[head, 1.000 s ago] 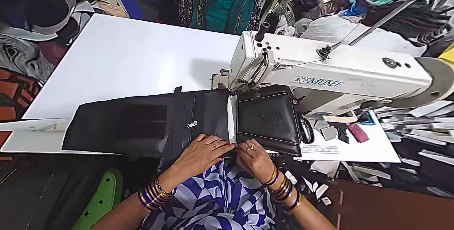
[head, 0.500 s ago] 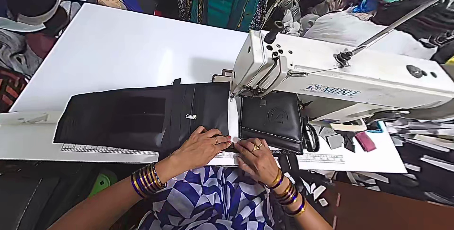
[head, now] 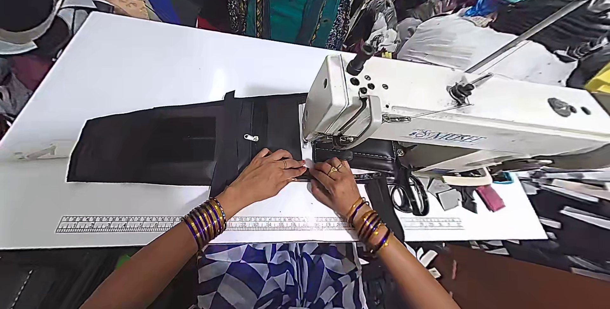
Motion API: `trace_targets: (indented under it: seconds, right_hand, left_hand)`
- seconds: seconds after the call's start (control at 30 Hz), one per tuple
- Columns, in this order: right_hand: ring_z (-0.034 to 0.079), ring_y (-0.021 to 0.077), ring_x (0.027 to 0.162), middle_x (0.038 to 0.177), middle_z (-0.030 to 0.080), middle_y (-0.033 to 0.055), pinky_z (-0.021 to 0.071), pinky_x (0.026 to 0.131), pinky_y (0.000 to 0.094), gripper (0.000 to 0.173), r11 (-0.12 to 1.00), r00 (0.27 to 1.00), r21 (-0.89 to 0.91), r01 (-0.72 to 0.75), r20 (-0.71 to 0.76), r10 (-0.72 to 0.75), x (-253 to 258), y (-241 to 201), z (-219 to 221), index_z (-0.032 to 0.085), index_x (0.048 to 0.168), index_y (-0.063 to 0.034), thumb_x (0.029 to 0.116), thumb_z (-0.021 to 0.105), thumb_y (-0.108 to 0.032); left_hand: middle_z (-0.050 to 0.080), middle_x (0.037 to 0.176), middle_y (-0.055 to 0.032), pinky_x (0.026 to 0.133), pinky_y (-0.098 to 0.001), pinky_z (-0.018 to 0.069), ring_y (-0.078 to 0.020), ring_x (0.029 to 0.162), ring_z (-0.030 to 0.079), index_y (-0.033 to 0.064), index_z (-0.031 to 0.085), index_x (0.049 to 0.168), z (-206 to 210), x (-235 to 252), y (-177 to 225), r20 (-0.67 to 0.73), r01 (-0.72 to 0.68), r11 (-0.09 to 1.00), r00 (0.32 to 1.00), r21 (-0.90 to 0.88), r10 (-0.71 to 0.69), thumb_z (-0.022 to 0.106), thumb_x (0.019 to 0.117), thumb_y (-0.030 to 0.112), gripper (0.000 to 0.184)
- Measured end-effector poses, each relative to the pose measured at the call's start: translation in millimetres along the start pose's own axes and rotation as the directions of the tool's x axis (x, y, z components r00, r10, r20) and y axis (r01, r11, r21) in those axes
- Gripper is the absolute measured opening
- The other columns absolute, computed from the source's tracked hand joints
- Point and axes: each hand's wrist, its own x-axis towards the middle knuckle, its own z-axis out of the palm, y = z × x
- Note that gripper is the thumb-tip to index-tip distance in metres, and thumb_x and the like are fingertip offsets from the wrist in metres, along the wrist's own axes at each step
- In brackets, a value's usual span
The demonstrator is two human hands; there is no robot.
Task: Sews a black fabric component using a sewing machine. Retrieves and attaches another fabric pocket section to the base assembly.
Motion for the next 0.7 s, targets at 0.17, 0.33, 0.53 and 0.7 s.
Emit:
trace_targets:
  seconds: [0.17, 0.33, 0.53, 0.7]
  right_hand:
    - [0.07, 0.032, 0.088, 0.095, 0.076, 0.0129, 0.0511, 0.076, 0.0479, 0.026, 1.0, 0.999, -0.007, -0.009, -0.052, 0.008, 13.3, 7.5, 14.4, 0.08, 0.092, -0.003, 0.0889, 0.057, -0.015]
    - [0.073, 0.0359, 0.1, 0.109, 0.077, 0.0148, 0.0558, 0.086, 0.0516, 0.025, 0.991, 0.992, 0.06, -0.122, -0.027, 0.123, 5.6, 0.1, -2.2, 0.079, 0.103, -0.0006, 0.0903, 0.058, -0.006]
    - [0.071, 0.0423, 0.097, 0.107, 0.071, 0.0301, 0.0556, 0.088, 0.0552, 0.024, 0.466, 0.477, -0.108, -0.878, -0.286, 0.831, -102.6, 35.3, -124.7, 0.072, 0.111, 0.0096, 0.095, 0.06, -0.004]
    - [0.064, 0.0492, 0.111, 0.117, 0.066, 0.0342, 0.0449, 0.099, 0.0634, 0.04, 0.206, 0.253, -0.228, -0.951, -0.197, 0.947, -148.2, 76.6, -157.2, 0.071, 0.115, 0.0083, 0.0943, 0.072, -0.026]
  left_hand:
    - [0.07, 0.132, 0.0011, 0.091, -0.0476, 0.0457, -0.0248, 0.126, 0.061, 0.022, 0.075, 0.126, -4.7, 9.5, -18.8, -0.02, -0.011, 1.0, 1.0, 0.002, 0.011, 0.043, 0.1063, 0.031, 0.039]
    - [0.07, 0.133, -0.0013, 0.089, -0.0535, 0.0475, -0.0296, 0.123, 0.063, 0.0202, 0.074, 0.128, -1.7, 15.5, -19.8, -0.056, -0.02, 1.0, 0.998, 0.008, 0.02, 0.043, 0.1058, 0.031, 0.039]
    - [0.07, 0.133, -0.0018, 0.089, -0.0551, 0.0481, -0.0324, 0.122, 0.064, 0.0194, 0.074, 0.126, 3.8, 14.1, -24.7, -0.105, -0.042, 0.998, 0.993, 0.043, 0.046, 0.043, 0.1055, 0.031, 0.04]
    - [0.07, 0.134, -0.0023, 0.091, -0.0584, 0.0471, -0.0339, 0.124, 0.064, 0.0172, 0.075, 0.125, 6.4, 14.2, -16.8, -0.144, -0.003, 0.998, 0.989, 0.058, 0.011, 0.043, 0.1056, 0.03, 0.039]
